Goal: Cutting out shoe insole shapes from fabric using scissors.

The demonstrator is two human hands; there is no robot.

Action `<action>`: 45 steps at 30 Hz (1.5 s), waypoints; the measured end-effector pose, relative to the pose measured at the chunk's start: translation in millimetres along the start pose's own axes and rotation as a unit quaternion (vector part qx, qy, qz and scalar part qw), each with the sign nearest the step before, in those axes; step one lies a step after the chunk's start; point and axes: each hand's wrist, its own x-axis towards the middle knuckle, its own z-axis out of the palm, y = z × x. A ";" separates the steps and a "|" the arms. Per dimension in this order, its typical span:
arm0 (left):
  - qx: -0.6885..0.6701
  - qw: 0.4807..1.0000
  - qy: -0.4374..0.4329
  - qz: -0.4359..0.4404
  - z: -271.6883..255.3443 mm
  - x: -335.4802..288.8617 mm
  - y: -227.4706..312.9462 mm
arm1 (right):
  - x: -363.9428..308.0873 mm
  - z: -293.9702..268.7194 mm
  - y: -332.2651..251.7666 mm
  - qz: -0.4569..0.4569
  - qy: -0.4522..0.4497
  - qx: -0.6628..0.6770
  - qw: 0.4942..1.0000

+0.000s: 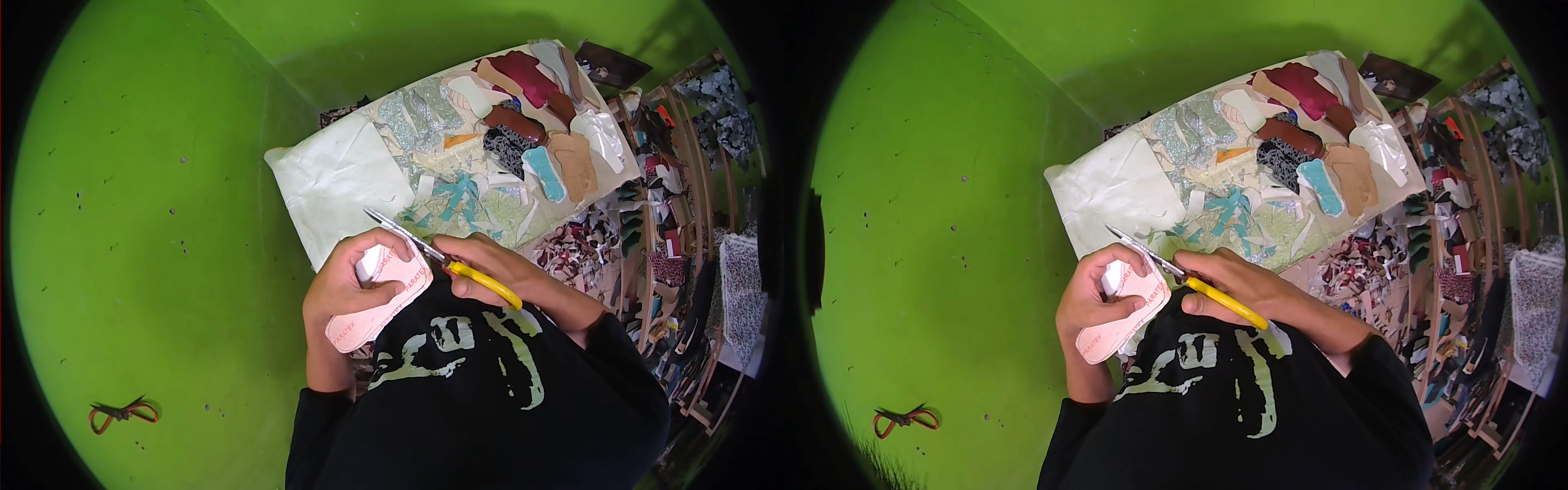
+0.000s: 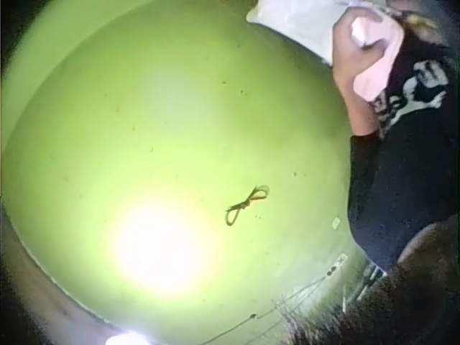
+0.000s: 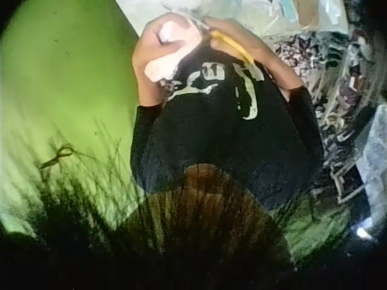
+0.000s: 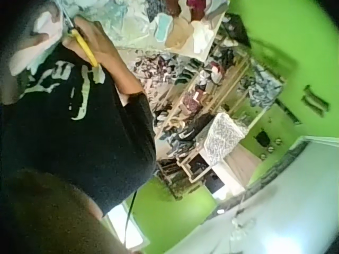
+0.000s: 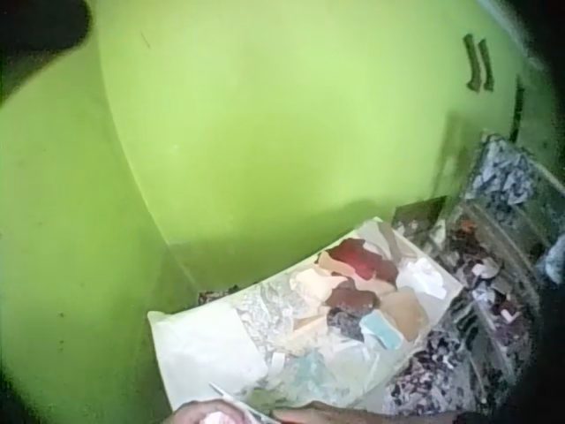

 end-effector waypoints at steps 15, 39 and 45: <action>0.003 1.000 -0.012 0.021 -11.6 -2.5 0.6 | -8.9 -5.8 0.2 0.017 -0.012 0.062 0.998; -0.041 0.978 0.188 0.076 8.9 21.3 -23.8 | 15.8 34.9 19.0 0.080 0.156 0.348 0.921; -0.065 0.918 0.386 0.057 19.8 41.5 -41.1 | 32.6 40.0 19.8 0.101 0.220 0.211 0.947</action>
